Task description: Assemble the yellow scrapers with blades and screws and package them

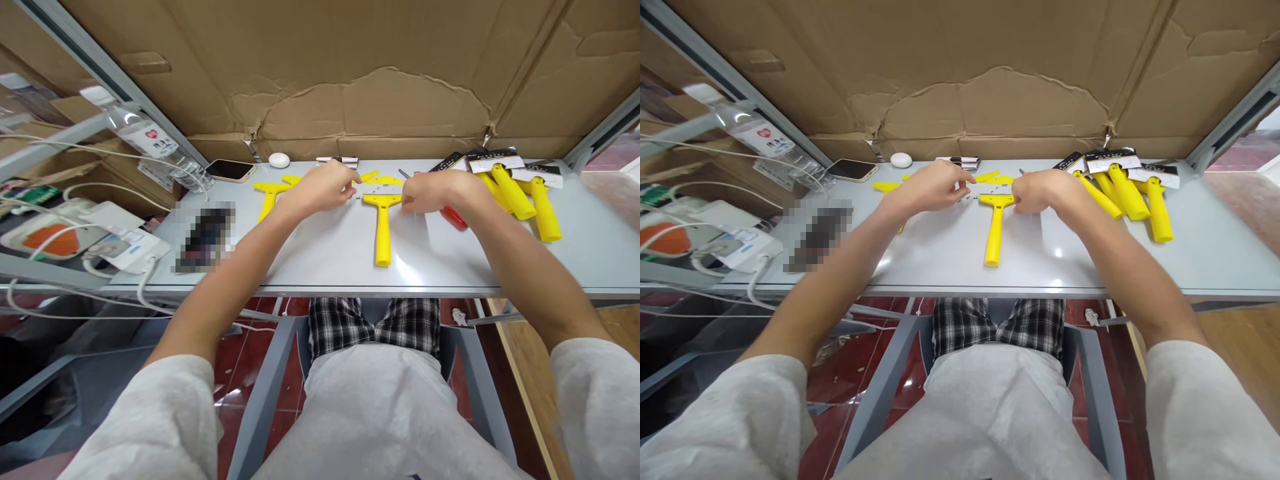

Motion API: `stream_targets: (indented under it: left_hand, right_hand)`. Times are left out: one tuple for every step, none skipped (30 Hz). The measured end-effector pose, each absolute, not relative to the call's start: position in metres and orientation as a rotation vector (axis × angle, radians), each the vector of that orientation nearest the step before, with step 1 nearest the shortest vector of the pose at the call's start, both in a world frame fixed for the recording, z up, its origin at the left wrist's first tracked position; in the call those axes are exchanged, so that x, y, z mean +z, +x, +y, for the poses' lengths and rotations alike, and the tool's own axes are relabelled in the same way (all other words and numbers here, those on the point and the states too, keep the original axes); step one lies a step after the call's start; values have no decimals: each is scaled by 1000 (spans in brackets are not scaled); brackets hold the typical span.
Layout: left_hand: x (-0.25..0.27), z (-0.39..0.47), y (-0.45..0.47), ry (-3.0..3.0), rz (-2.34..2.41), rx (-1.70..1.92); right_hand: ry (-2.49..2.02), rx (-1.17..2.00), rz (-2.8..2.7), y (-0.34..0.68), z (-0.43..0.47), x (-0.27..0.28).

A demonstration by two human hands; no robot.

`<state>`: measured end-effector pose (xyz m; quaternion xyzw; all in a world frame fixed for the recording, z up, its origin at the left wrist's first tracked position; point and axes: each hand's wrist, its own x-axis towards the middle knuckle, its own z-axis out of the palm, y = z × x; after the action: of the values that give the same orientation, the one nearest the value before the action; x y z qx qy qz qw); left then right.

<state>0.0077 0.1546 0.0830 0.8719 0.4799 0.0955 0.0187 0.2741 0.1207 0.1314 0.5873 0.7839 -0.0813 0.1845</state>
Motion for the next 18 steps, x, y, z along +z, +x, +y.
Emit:
stream_targets:
  left_hand:
    - [76,159,7,2718,1472,362]
    - [69,163,7,2720,1463,412]
    - [63,165,6,2717,1466,448]
    - [56,166,6,2710,1473,471]
    - [50,166,5,2701,1478,487]
    - [46,166,5,2694,1479,498]
    - [41,166,4,2687,1472,508]
    - [38,166,4,2682,1464,517]
    - [36,166,4,2677,1460,529]
    - [34,167,3,2672,1459,539]
    - [33,167,3,2670,1459,548]
    - [33,167,4,2669,1459,557]
    - [33,167,4,2671,1461,566]
    - [33,167,5,2673,1461,576]
    - [33,166,5,2678,1457,583]
    - [34,165,6,2683,1452,588]
    - [34,164,6,2686,1447,588]
    - [35,162,7,2688,1443,584]
  right_hand:
    - [1652,-260,2265,278,129,126]
    - [1642,-306,2331,282,136,120]
    - [1635,-356,2391,285,141,114]
    - [1633,-394,2445,287,144,108]
    - [1642,-402,2485,288,144,102]
    - [1664,-376,2508,287,142,97]
    - [1697,-325,2523,284,138,92]
    - [1739,-265,2530,280,133,88]
    - [1780,-222,2533,274,128,84]
    - [1823,-202,2536,268,121,80]
    - [1864,-203,2541,261,116,77]
    - [1898,-217,2545,255,111,75]
    - [1920,-231,2546,250,106,72]
    - [1931,-241,2544,246,103,70]
    - [1935,-244,2542,242,101,68]
    - [1936,-246,2534,241,100,66]
    - [1937,-254,2523,240,100,65]
    - [1942,-264,2510,240,100,64]
